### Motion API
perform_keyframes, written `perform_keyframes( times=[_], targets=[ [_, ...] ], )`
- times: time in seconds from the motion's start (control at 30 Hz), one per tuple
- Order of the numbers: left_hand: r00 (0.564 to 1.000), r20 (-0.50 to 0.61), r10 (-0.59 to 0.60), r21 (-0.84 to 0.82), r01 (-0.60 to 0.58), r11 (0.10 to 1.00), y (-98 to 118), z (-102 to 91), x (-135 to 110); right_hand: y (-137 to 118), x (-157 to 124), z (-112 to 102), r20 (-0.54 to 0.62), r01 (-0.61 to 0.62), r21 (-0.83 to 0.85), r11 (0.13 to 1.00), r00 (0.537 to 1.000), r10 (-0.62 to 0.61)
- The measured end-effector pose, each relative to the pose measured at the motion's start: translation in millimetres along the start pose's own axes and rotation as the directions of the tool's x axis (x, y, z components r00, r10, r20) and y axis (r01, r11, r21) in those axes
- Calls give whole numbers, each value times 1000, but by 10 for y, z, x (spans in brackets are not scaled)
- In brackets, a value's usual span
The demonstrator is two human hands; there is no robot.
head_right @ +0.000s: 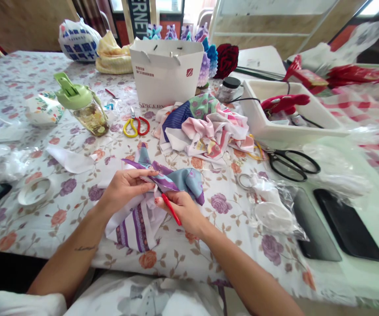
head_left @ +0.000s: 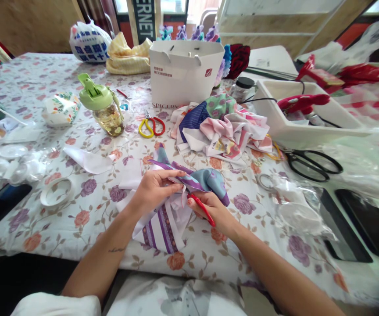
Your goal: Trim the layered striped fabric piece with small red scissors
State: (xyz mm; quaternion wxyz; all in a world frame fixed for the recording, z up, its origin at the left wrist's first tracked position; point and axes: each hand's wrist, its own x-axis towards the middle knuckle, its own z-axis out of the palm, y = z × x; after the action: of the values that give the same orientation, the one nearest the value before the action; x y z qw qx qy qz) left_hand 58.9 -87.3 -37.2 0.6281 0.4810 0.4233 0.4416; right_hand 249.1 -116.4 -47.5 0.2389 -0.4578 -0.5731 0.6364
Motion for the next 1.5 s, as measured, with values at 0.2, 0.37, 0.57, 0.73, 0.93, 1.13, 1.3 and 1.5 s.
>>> perform_keyframes(
  times=[0.2, 0.37, 0.57, 0.73, 0.93, 1.13, 1.3, 1.5],
  targets=[
    [1000, -12, 12, 36, -11, 999, -23, -4, 5, -6, -3, 10, -9, -14, 0, 1000, 1000, 14],
    [1000, -21, 16, 75, -14, 997, 10, -26, 2, 19, 15, -23, 1, -12, 12, 1000, 1000, 12],
    [993, -116, 16, 57, -10, 998, 112, -107, 0, 12, 8, -191, 9, -29, -30, 999, 1000, 30],
    [982, -182, 38, -99, -57, 993, 91, -120, 30, -1, 12, -245, -25, -20, -19, 1000, 999, 20],
    [992, -125, -28, -74, 19, 997, 89, -14, 18, -23, 22, -153, -39, -24, 8, 1000, 999, 24],
    [983, -185, -18, -17, 15, 1000, 54, 9, 21, -18, 22, -136, -48, -25, 50, 998, 998, 28],
    [972, -233, 8, 0, -8, 1000, -9, 16, 27, 15, 31, -124, -13, -21, 124, 992, 1000, 23],
    [968, -247, 38, -7, -41, 999, 4, 73, 2, 19, 21, -93, 43, -11, 204, 979, 999, 2]
  ],
)
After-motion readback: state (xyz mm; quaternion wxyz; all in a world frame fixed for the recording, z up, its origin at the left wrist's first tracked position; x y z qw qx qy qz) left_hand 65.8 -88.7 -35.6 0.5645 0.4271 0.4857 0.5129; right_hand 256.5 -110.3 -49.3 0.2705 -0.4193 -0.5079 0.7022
